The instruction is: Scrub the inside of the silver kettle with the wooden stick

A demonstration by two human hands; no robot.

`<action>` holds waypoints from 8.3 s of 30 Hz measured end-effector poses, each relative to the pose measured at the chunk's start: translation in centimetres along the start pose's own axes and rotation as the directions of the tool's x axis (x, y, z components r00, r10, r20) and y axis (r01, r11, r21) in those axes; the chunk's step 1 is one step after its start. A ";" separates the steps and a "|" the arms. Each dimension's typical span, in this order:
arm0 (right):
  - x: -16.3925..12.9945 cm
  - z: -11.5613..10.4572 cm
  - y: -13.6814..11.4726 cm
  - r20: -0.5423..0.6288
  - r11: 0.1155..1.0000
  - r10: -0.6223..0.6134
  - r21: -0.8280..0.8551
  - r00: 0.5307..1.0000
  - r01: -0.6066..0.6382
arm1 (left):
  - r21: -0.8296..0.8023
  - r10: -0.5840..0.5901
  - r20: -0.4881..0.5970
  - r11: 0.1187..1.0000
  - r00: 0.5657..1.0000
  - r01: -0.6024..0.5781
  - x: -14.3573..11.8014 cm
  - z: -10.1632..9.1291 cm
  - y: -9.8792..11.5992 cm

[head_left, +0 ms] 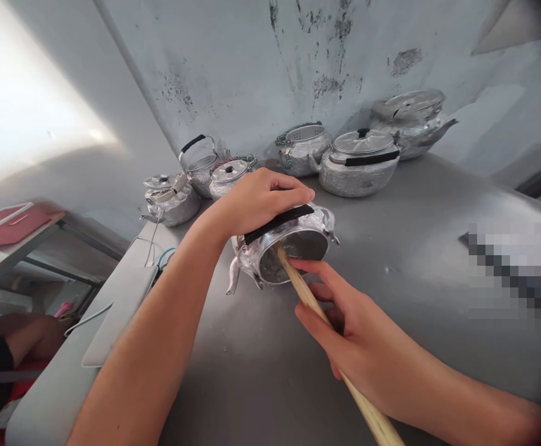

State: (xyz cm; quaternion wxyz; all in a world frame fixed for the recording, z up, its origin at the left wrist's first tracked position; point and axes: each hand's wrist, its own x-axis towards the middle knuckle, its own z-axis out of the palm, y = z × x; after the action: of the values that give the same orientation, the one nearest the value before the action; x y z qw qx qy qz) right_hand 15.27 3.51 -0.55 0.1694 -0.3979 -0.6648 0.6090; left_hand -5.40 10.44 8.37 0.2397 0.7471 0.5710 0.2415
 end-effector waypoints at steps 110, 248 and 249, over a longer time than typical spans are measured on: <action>0.2 -0.1 0.2 -0.047 0.970 0.078 0.235 0.996 -0.065 | -0.040 0.005 0.014 0.999 1.000 -0.005 0.4 -0.6 -1.1; -0.2 -0.2 -0.4 0.018 0.975 0.077 0.209 0.997 -0.079 | -0.041 0.013 0.026 0.999 1.000 -0.012 0.1 -0.3 -0.2; -0.2 -0.2 -0.4 0.029 0.974 0.091 0.204 0.995 -0.095 | -0.043 0.016 0.025 0.999 1.000 -0.015 0.1 -0.3 -0.2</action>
State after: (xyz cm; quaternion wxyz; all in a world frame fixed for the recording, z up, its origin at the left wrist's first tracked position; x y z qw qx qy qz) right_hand 15.41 3.52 -0.07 0.1745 -0.4031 -0.5809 0.6852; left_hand -5.68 10.59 8.47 0.2612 0.7493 0.5566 0.2461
